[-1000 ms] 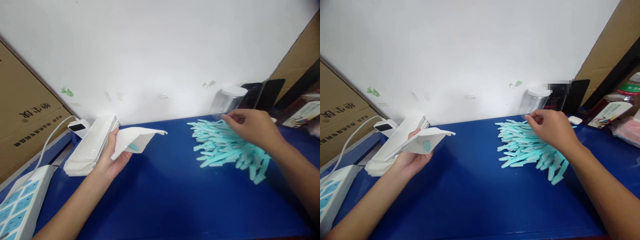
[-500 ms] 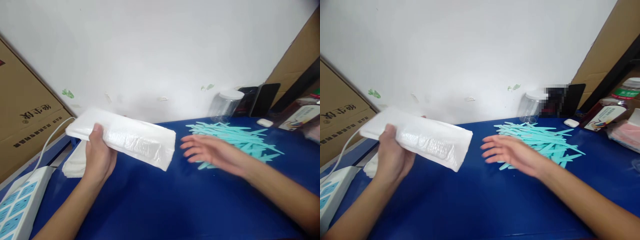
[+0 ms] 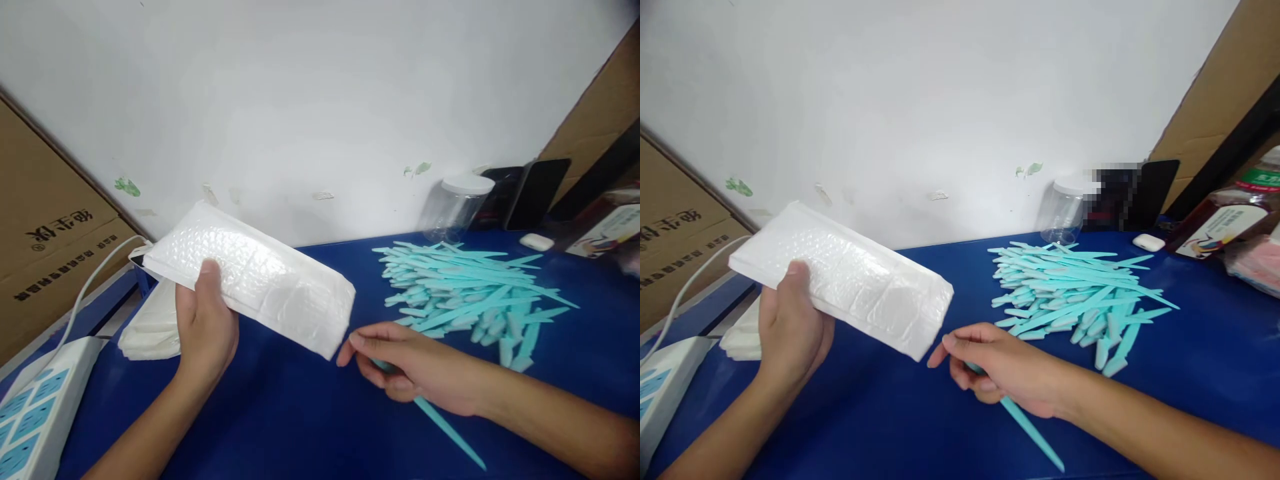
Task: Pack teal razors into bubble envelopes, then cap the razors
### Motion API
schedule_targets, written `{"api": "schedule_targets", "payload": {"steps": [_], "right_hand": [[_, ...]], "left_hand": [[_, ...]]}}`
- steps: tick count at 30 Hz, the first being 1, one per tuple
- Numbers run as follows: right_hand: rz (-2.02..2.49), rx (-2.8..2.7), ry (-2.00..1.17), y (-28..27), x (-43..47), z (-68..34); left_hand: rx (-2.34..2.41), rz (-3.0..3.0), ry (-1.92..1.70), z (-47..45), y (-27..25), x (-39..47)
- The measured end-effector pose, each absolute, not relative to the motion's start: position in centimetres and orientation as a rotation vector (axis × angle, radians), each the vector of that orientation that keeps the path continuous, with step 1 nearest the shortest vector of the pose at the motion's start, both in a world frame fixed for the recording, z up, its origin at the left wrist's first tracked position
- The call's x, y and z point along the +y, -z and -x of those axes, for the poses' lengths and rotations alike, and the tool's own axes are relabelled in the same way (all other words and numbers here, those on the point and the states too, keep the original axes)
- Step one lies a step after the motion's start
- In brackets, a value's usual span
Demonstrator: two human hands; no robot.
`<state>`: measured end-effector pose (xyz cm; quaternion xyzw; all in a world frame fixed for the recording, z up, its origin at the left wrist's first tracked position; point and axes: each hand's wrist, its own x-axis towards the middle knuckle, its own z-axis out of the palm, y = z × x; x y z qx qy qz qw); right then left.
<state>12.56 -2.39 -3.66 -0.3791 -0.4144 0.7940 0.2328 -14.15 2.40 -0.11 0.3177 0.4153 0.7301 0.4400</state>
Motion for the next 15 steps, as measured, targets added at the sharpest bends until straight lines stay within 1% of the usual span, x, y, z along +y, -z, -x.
{"api": "schedule_targets", "payload": {"steps": [2, 4, 7, 8, 10, 12, 14, 15], "right_hand": [[1.123, -1.417, -2.020, 2.9, -2.0, -13.8], [1.165, -1.623, -1.808, 1.7, -1.6, -15.7], [1.251, -1.588, -1.622, -0.5, -1.2, -19.3], [1.286, -1.567, -1.510, -1.2, -1.1, -20.5], [1.329, -1.554, -1.172, -2.2, -0.8, -22.7], [1.405, -1.572, -0.696, -2.6, -0.3, -24.1], [1.507, -1.647, -0.269, -2.1, 0.6, -24.6], [1.551, -1.722, -0.134, -1.6, 1.2, -24.6]], "left_hand": [[1.080, -0.794, -1.972, 14.6, -0.6, 3.5], [1.122, -0.714, -1.983, 15.3, -1.0, 4.5], [1.137, -0.594, -1.916, 16.7, -0.9, 5.7], [1.129, -0.583, -1.900, 17.1, -0.8, 5.9], [1.113, -0.580, -1.891, 17.5, -0.7, 6.2], [1.115, -0.582, -1.877, 17.7, -0.7, 6.3], [1.117, -0.582, -1.865, 17.8, -0.8, 6.4], [1.116, -0.581, -1.864, 17.9, -1.0, 6.4]]}}
